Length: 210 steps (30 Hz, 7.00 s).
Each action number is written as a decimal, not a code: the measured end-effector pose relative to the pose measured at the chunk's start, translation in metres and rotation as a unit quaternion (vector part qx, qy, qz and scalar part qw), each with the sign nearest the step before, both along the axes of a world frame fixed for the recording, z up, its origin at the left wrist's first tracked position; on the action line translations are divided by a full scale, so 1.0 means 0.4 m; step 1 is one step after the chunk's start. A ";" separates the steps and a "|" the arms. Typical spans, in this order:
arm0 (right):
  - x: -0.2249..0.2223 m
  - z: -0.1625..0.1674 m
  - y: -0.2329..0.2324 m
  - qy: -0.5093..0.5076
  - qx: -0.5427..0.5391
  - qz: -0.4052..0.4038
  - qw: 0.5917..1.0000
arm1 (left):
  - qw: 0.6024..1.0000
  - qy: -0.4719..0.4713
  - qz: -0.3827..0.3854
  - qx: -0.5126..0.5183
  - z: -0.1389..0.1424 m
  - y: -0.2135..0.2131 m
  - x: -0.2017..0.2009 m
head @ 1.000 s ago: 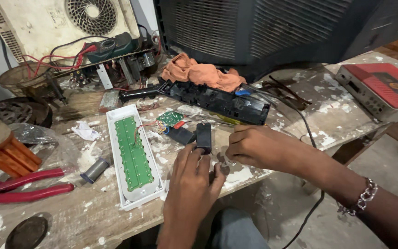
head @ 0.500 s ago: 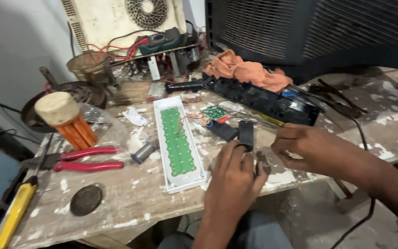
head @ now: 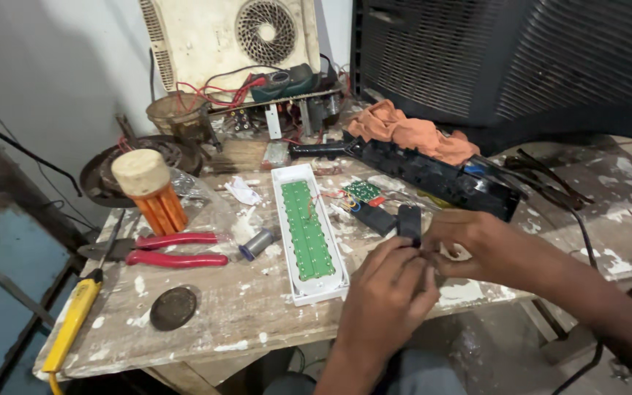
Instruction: The person wipes a clear plastic cover with an orange cloth, then presses LED bulbs into a white housing strip and seats a green circuit board into the housing. They use a screwdriver on the assembly, handle a black battery pack and wires, and work the components into place on the workbench.
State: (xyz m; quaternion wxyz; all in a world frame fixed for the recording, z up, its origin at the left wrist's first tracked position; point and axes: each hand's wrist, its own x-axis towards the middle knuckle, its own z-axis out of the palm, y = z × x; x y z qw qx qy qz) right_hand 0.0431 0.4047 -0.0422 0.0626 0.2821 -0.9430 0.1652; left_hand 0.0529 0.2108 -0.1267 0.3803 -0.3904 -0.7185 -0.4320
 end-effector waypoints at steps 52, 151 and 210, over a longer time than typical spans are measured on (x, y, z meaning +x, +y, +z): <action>-0.155 -0.080 -0.289 -0.125 -0.125 -0.033 0.984 | 0.975 -0.118 0.151 -0.109 -0.002 -0.359 -0.112; -0.120 -0.023 -0.309 0.007 -0.029 0.038 0.999 | 0.976 -0.111 0.154 -0.102 0.012 -0.374 -0.061; -0.058 -0.054 -0.302 0.030 0.023 0.102 0.994 | 0.976 -0.119 0.153 -0.099 0.013 -0.361 -0.061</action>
